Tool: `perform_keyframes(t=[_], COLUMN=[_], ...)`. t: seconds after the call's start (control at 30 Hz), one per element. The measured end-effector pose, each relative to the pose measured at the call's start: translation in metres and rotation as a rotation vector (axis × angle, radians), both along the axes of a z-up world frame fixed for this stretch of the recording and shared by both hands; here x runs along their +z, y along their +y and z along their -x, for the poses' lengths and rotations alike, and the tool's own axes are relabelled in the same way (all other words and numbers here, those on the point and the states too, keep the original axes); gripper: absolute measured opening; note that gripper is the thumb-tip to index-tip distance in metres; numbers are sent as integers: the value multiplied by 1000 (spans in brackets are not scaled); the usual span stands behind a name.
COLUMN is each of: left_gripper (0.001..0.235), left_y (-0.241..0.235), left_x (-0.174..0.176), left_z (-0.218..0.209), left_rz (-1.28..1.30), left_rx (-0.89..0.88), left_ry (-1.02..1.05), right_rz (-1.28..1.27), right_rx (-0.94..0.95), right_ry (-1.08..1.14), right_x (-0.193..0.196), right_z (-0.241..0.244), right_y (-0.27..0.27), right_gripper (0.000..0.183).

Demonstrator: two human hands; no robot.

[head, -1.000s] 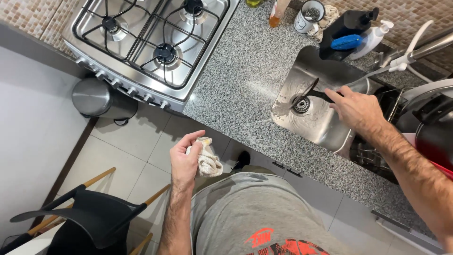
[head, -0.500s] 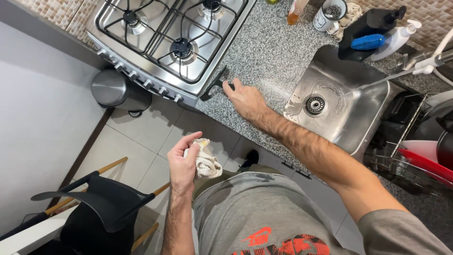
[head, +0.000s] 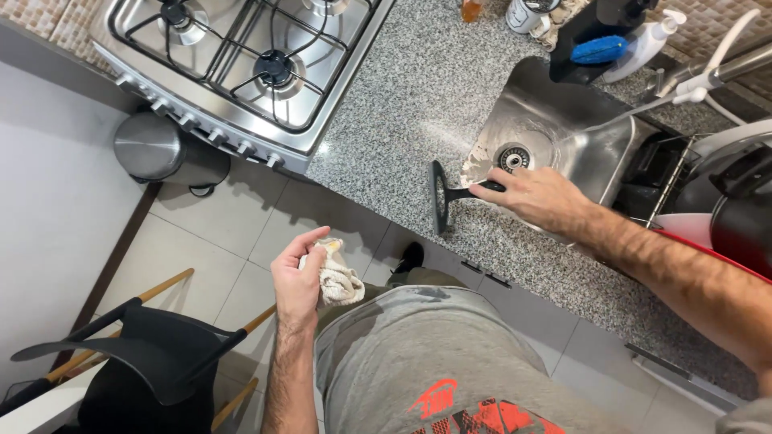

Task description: Cleaning a stainless steel gas stove and the adjacent granite kitchen countertop using a rag, sponge, and squeegee.

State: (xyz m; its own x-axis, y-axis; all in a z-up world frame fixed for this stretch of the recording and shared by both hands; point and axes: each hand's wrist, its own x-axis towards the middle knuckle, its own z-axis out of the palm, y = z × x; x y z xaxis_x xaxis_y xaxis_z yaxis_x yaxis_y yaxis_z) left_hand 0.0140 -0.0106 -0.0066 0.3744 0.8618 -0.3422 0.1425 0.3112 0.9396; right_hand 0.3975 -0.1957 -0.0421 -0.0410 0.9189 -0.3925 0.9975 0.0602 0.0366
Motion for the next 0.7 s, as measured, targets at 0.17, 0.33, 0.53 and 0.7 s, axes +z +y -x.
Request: perform_keyframes(t=[0.17,0.33,0.53,0.7], left_gripper=[39,34,38,38], left_y=[7,17,23,25], left_x=[-19,-36,-37,-28], left_z=[-12,-24,-58,-82], left_rz=[10,152,171,135], left_rx=[-61,-148,-237,-296], left_ry=[-10,-51,-64,-57], right_rz=[101,142,-95,-160], right_rx=[-40,-158,-361,-355], right_ry=[-169,-420,-230,-136], right_x=[-5,16,31,28], right_z=[-79,-115,-79,-54], right_y=[-72,-116,-120,-102], right_gripper=[43,68,56,60])
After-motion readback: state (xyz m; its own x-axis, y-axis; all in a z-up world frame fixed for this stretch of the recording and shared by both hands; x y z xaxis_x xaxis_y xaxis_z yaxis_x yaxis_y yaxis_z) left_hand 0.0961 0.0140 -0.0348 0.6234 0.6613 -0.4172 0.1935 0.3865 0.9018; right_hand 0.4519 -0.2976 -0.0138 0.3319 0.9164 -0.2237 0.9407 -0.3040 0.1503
